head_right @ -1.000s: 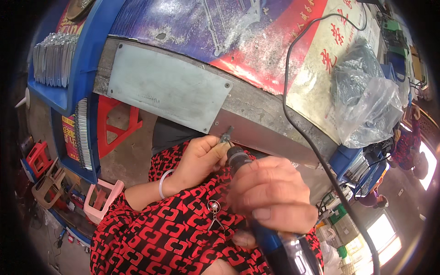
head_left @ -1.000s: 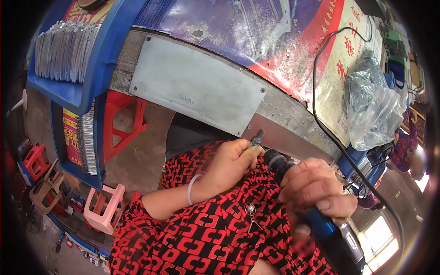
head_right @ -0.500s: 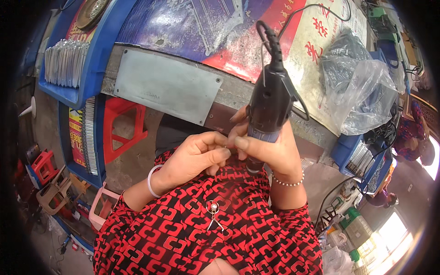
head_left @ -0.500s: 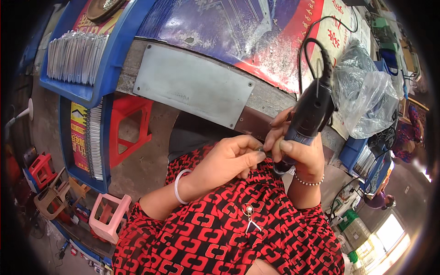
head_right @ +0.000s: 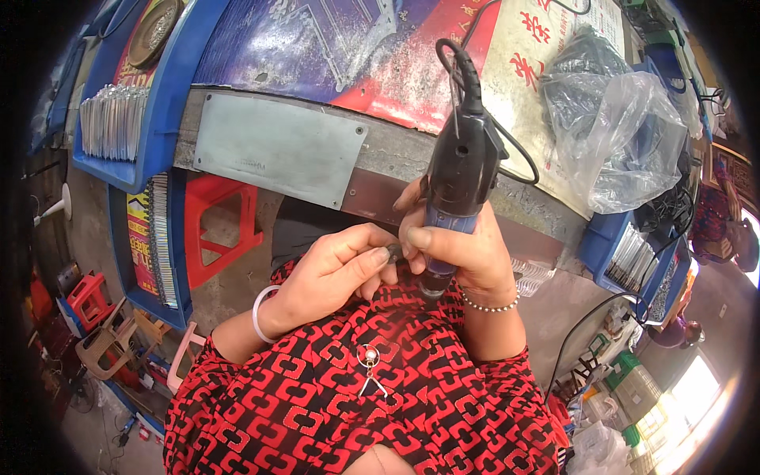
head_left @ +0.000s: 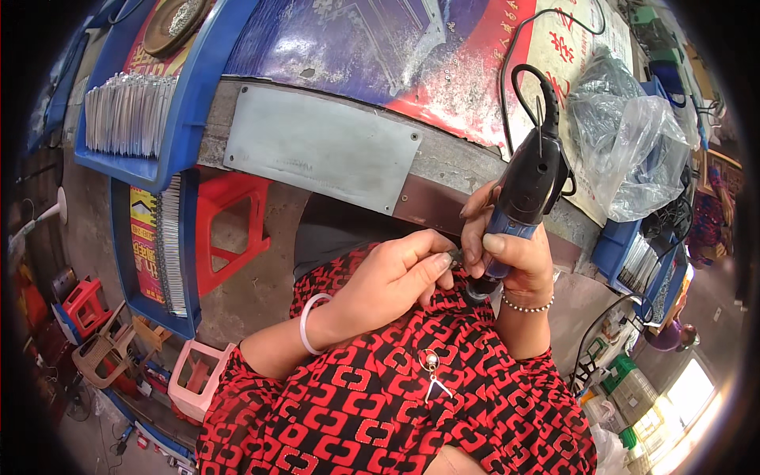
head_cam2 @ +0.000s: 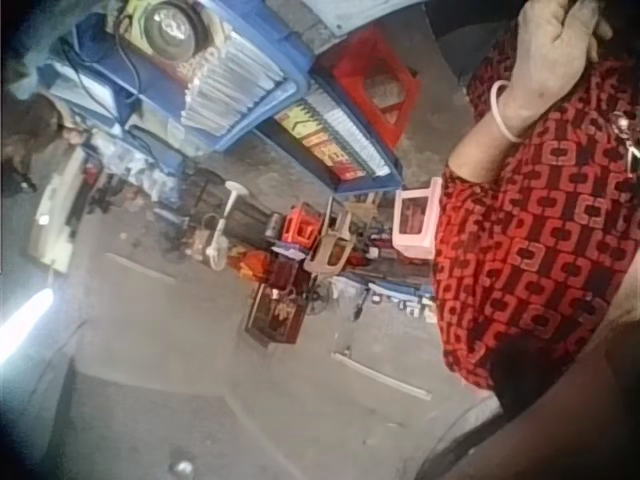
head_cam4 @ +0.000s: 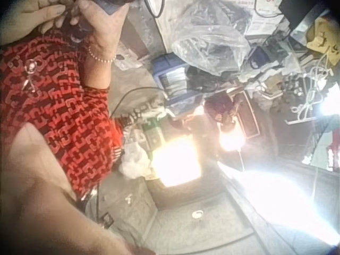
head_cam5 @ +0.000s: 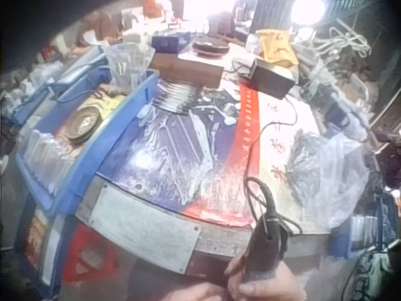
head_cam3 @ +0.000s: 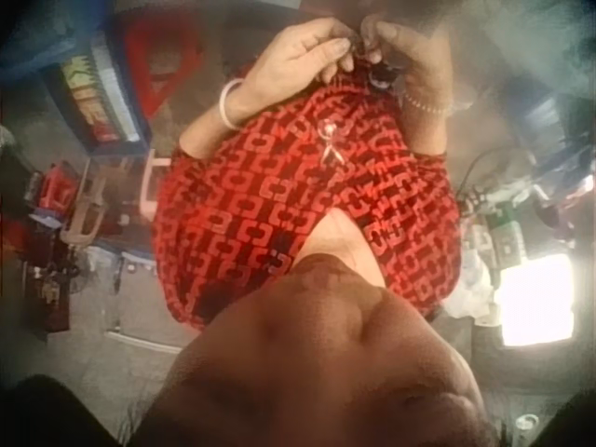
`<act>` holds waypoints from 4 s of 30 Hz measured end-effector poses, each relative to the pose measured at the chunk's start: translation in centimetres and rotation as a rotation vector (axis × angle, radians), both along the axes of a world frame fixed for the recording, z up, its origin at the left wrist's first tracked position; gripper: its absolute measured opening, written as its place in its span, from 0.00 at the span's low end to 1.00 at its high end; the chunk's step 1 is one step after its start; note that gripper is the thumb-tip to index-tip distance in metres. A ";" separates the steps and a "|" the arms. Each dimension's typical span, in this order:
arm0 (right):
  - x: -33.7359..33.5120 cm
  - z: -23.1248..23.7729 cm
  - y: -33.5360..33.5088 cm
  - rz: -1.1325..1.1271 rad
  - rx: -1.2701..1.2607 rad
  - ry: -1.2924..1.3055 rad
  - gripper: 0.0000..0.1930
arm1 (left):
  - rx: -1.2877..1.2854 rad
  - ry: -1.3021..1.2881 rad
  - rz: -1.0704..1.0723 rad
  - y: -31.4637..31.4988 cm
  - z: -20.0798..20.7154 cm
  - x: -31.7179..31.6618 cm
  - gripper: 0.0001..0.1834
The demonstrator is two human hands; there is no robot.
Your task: The person shapes and finishes small metal components at a workbench using a handheld power grinder.
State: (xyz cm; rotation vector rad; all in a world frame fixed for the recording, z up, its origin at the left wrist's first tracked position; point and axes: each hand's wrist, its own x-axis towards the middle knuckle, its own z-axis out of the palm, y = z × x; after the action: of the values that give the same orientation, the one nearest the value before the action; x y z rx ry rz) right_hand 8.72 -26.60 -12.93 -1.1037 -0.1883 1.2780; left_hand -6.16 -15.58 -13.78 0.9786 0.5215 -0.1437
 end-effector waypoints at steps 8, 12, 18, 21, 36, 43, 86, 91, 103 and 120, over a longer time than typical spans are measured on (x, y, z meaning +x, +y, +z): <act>-0.4 0.1 -0.1 0.012 -0.013 -0.001 0.18 | 0.133 -0.012 -0.071 0.2 0.0 -0.2 0.09; -0.3 -0.2 -0.2 0.000 -0.012 0.013 0.19 | 0.008 0.023 -0.016 0.0 0.0 0.0 0.09; -0.5 -0.5 -0.1 -0.001 0.007 -0.021 0.19 | 0.151 -0.019 -0.033 0.1 -0.3 -0.3 0.11; -1.0 -0.3 0.0 -0.088 0.017 -0.040 0.18 | 0.097 -0.022 -0.006 -0.1 -0.2 -0.4 0.12; -1.3 -0.8 0.7 -0.102 -0.006 0.002 0.20 | 0.043 -0.138 0.113 -0.4 -1.1 -1.1 0.15; -2.6 0.1 1.6 -0.134 -0.031 -0.131 0.22 | 1.010 -0.397 0.172 0.6 -2.5 -3.2 0.17; -0.6 2.3 0.8 -0.235 0.100 -0.364 0.26 | 1.153 0.613 1.211 25.6 -14.2 -22.6 0.16; 0.5 2.9 0.3 -0.267 0.152 -0.284 0.25 | 1.053 0.172 1.204 17.3 -3.3 -16.4 0.06; -0.7 2.1 -2.2 -0.414 0.170 -0.320 0.30 | 1.389 0.016 0.602 9.5 1.1 -10.4 0.06; -2.8 3.7 2.7 -0.159 0.072 -0.435 0.29 | 0.687 0.600 1.147 25.0 -13.7 -24.9 0.14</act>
State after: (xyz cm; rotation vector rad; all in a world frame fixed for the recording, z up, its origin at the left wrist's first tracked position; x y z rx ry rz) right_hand 5.92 -23.90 -9.20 -1.2974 -0.4591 0.8722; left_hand -31.04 9.38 -27.50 1.1425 1.6807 0.8491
